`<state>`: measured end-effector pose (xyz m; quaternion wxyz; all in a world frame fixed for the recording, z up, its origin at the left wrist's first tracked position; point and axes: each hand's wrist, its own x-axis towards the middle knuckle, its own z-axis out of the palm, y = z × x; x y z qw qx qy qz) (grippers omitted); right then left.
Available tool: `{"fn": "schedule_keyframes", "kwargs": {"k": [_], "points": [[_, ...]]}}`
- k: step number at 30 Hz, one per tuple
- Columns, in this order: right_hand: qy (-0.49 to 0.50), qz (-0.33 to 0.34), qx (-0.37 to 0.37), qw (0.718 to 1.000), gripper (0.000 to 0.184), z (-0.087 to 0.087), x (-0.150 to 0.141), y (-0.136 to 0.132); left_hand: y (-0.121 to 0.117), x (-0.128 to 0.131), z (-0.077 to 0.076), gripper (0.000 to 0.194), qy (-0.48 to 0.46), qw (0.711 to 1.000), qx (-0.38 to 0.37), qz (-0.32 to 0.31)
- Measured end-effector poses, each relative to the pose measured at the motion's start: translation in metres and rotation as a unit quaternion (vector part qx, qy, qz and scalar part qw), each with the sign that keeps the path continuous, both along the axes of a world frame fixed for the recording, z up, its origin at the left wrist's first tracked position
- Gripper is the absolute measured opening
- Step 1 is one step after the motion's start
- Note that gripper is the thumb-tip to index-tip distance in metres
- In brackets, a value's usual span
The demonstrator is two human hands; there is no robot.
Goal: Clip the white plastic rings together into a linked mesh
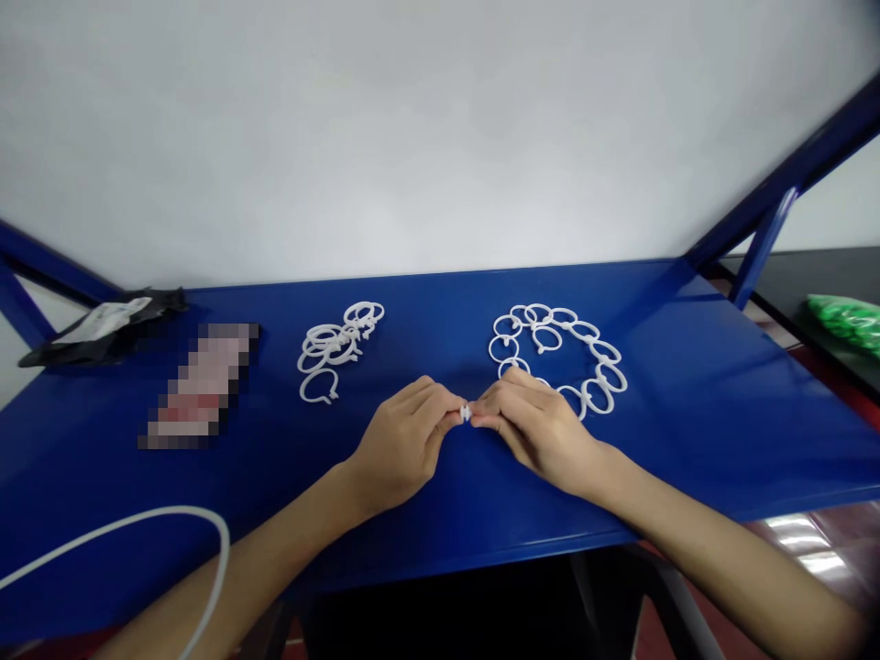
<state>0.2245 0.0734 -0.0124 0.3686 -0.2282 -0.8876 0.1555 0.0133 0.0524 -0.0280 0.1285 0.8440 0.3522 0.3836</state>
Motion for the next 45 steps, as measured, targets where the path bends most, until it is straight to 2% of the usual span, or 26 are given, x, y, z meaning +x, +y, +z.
{"fn": "schedule_keyframes", "kwargs": {"k": [5, 10, 15, 18, 22, 25, 30, 37, 40, 45], "points": [[0.000, -0.018, -0.012, 1.000, 0.014, 0.000, -0.001, -0.002, -0.001, 0.002, -0.001, 0.014, 0.020, 0.997, 0.078, 0.014], [-0.024, -0.007, 0.001, 1.000, 0.016, -0.003, -0.001, -0.003, -0.003, 0.008, -0.004, 0.021, 0.068, 0.986, 0.150, 0.034], [-0.035, -0.012, 0.002, 0.999, 0.014, -0.001, 0.005, 0.010, 0.008, 0.001, 0.002, 0.014, 0.108, 0.981, 0.155, 0.045], [-0.054, -0.061, 0.008, 0.997, 0.009, 0.007, 0.025, 0.029, 0.023, -0.018, 0.005, 0.022, 0.139, 0.972, 0.133, 0.132], [-0.073, -0.157, 0.021, 0.985, 0.008, 0.016, 0.068, 0.056, 0.048, -0.053, 0.001, 0.031, 0.197, 0.932, 0.106, 0.285], [-0.111, -0.180, -0.006, 0.977, 0.015, 0.014, 0.095, 0.066, 0.062, -0.073, -0.003, 0.039, 0.238, 0.909, 0.052, 0.339], [-0.168, -0.146, -0.060, 0.973, 0.020, 0.006, 0.106, 0.068, 0.073, -0.088, -0.011, 0.046, 0.282, 0.901, 0.015, 0.330], [-0.177, -0.122, -0.038, 0.976, 0.024, -0.003, 0.097, 0.070, 0.084, -0.099, -0.023, 0.024, 0.195, 0.923, 0.099, 0.317], [-0.177, -0.124, -0.028, 0.976, 0.022, -0.006, 0.093, 0.070, 0.085, -0.100, -0.022, 0.021, 0.177, 0.923, 0.120, 0.319], [-0.189, -0.129, -0.025, 0.973, 0.020, -0.007, 0.091, 0.068, 0.079, -0.094, -0.011, 0.020, 0.157, 0.918, 0.121, 0.344]]}}
